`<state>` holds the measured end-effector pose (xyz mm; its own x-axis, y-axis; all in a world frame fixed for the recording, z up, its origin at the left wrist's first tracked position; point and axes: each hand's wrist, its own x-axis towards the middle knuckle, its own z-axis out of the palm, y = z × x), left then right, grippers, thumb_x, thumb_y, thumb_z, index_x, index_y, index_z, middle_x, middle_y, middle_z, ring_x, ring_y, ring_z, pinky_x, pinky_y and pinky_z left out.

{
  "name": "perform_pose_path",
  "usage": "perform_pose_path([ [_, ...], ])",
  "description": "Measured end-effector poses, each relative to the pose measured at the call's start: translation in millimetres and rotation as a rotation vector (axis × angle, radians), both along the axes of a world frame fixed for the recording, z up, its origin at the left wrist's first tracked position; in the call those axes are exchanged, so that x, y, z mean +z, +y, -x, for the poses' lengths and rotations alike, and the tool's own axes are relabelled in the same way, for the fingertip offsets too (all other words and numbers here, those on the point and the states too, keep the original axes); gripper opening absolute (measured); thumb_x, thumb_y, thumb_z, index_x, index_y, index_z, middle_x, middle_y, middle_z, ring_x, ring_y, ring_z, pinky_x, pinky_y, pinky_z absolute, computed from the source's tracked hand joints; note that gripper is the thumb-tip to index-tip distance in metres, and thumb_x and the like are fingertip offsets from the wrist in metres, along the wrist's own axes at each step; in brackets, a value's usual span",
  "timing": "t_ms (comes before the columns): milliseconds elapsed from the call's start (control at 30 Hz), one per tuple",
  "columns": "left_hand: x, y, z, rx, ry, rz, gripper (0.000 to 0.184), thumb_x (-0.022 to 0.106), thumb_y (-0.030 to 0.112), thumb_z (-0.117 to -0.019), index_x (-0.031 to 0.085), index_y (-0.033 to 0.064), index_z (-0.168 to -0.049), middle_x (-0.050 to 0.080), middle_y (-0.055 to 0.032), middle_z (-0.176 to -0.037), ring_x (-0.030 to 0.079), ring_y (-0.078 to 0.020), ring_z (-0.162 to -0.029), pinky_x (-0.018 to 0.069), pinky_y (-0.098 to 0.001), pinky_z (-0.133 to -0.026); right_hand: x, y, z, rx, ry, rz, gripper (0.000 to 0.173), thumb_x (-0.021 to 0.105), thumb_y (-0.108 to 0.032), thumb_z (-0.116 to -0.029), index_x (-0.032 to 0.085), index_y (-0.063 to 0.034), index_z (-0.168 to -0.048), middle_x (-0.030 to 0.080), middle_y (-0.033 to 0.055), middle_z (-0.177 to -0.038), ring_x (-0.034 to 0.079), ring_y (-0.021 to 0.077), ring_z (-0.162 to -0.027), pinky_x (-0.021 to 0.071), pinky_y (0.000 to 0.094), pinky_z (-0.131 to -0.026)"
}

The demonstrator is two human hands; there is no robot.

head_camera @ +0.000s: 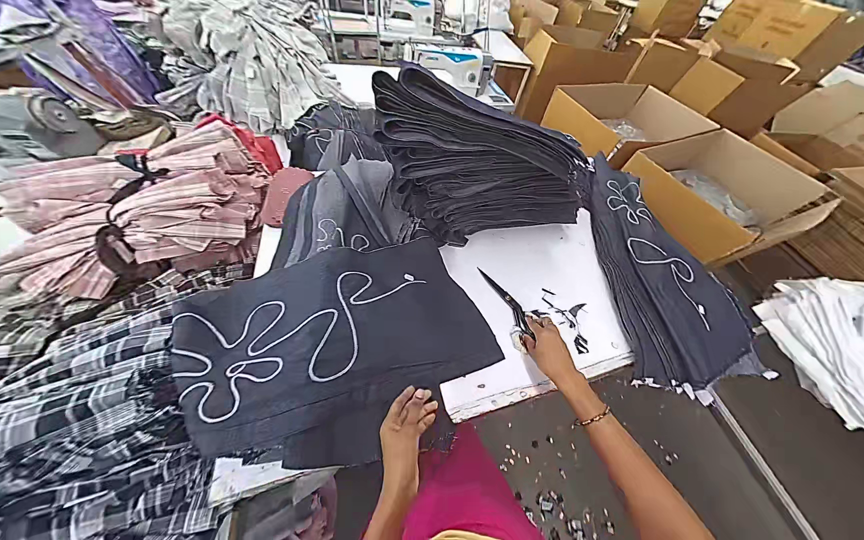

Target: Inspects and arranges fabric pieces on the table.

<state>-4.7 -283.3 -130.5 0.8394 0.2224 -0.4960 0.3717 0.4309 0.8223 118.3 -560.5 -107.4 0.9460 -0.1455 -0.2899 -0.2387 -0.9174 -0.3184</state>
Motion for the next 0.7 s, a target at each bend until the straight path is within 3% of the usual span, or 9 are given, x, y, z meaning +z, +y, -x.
perform_pose_path([
  [67, 6.9, 6.3, -2.4, 0.172, 0.108, 0.292, 0.028, 0.046, 0.012, -0.1091, 0.052, -0.0074, -0.129, 0.073, -0.0164, -0.107, 0.075, -0.0181, -0.088, 0.0608, -0.0295, -0.077, 0.1, 7.5, -4.0, 0.035, -0.081, -0.039, 0.047, 0.057, -0.013, -0.1021, 0.052, 0.0015, -0.147, 0.048, 0.03, -0.148, 0.049, 0.0443, -0.137, 0.0409, 0.0511, -0.114],
  [167, 12.7, 9.4, -19.8, 0.25, 0.128, 0.434, 0.023, 0.045, 0.017, -0.1101, 0.058, 0.0007, -0.119, 0.075, -0.0071, -0.095, 0.072, -0.0097, -0.075, 0.0562, -0.0211, -0.063, 17.6, 24.2, 7.5, 0.145, -0.276, -0.199, 0.038, 0.059, -0.011, -0.1001, 0.064, -0.0011, -0.136, 0.058, 0.0259, -0.14, 0.058, 0.0395, -0.129, 0.0456, 0.0499, -0.11],
  [233, 17.3, 18.8, -26.8, 0.247, 0.145, 0.403, 0.02, 0.048, 0.021, -0.109, 0.059, 0.0047, -0.115, 0.073, -0.0032, -0.087, 0.066, -0.0067, -0.064, 0.052, -0.0191, -0.054, 37.9, 32.0, 21.6, 0.216, -0.395, -0.268, 0.033, 0.061, -0.011, -0.0989, 0.069, -0.0032, -0.13, 0.064, 0.0224, -0.132, 0.065, 0.0356, -0.117, 0.0516, 0.0482, -0.102],
  [367, 21.1, 49.2, 4.0, 0.266, 0.147, 0.145, 0.032, 0.052, 0.022, -0.108, 0.055, -0.0013, -0.13, 0.073, -0.0109, -0.101, 0.068, -0.0117, -0.07, 0.0505, -0.0235, -0.054, 72.7, 22.8, 58.6, 0.249, -0.624, -0.356, 0.028, 0.062, -0.012, -0.0979, 0.073, -0.0015, -0.121, 0.073, 0.0183, -0.116, 0.073, 0.0269, -0.1, 0.0608, 0.0404, -0.09],
  [433, 14.4, 58.4, 11.4, 0.27, 0.141, 0.07, 0.032, 0.054, 0.021, -0.1074, 0.053, -0.0022, -0.13, 0.073, -0.0112, -0.096, 0.065, -0.0093, -0.061, 0.0464, -0.0205, -0.047, 77.6, 15.8, 76.7, 0.214, -0.684, -0.362, 0.027, 0.06, -0.012, -0.0964, 0.075, -0.0012, -0.117, 0.075, 0.0152, -0.109, 0.074, 0.0228, -0.095, 0.0614, 0.0375, -0.087],
  [533, 11.5, 58.9, -12.6, 0.234, 0.116, 0.066, 0.025, 0.059, 0.021, -0.1049, 0.061, -0.0004, -0.092, 0.066, -0.0035, -0.066, 0.051, -0.0042, -0.042, 0.0398, -0.0176, -0.038, 81.9, 20.5, 94.5, 0.215, -0.708, -0.359, 0.029, 0.058, -0.019, -0.0973, 0.077, -0.0049, -0.114, 0.076, 0.0089, -0.105, 0.074, 0.0135, -0.09, 0.0608, 0.0287, -0.085],
  [567, 13.0, 61.5, -26.8, 0.234, 0.1, 0.045, 0.032, 0.06, 0.021, -0.1041, 0.06, 0.0028, -0.078, 0.058, 0.0005, -0.057, 0.046, -0.0034, -0.039, 0.0386, -0.0173, -0.038, 87.2, 27.1, 97.6, 0.254, -0.734, -0.37, 0.029, 0.059, -0.021, -0.0983, 0.077, -0.0058, -0.114, 0.077, 0.0065, -0.104, 0.073, 0.0092, -0.091, 0.06, 0.0243, -0.085],
  [633, 34.3, 68.9, -54.2, 0.317, -0.016, -0.106, 0.03, 0.069, 0.018, -0.0984, 0.058, 0.007, -0.073, 0.052, 0.005, -0.054, 0.046, -0.0013, -0.045, 0.0424, -0.0174, -0.047, 105.8, 44.6, 99.5, 0.371, -0.836, -0.426, 0.026, 0.062, -0.023, -0.0986, 0.077, -0.006, -0.112, 0.077, 0.0041, -0.104, 0.072, 0.0042, -0.093, 0.0582, 0.0192, -0.087],
  [700, 76.4, 68.9, -62.5, 0.349, -0.251, -0.29, 0.021, 0.077, 0.015, -0.0913, 0.068, -0.0028, -0.097, 0.068, -0.0033, -0.081, 0.064, -0.0064, -0.075, 0.0551, -0.0278, -0.076, 132.3, 65.5, 105.4, 0.485, -0.925, -0.518, 0.023, 0.065, -0.025, -0.0997, 0.076, -0.0097, -0.112, 0.077, 0.0003, -0.104, 0.071, 0.0017, -0.095, 0.0578, 0.0172, -0.088],
])
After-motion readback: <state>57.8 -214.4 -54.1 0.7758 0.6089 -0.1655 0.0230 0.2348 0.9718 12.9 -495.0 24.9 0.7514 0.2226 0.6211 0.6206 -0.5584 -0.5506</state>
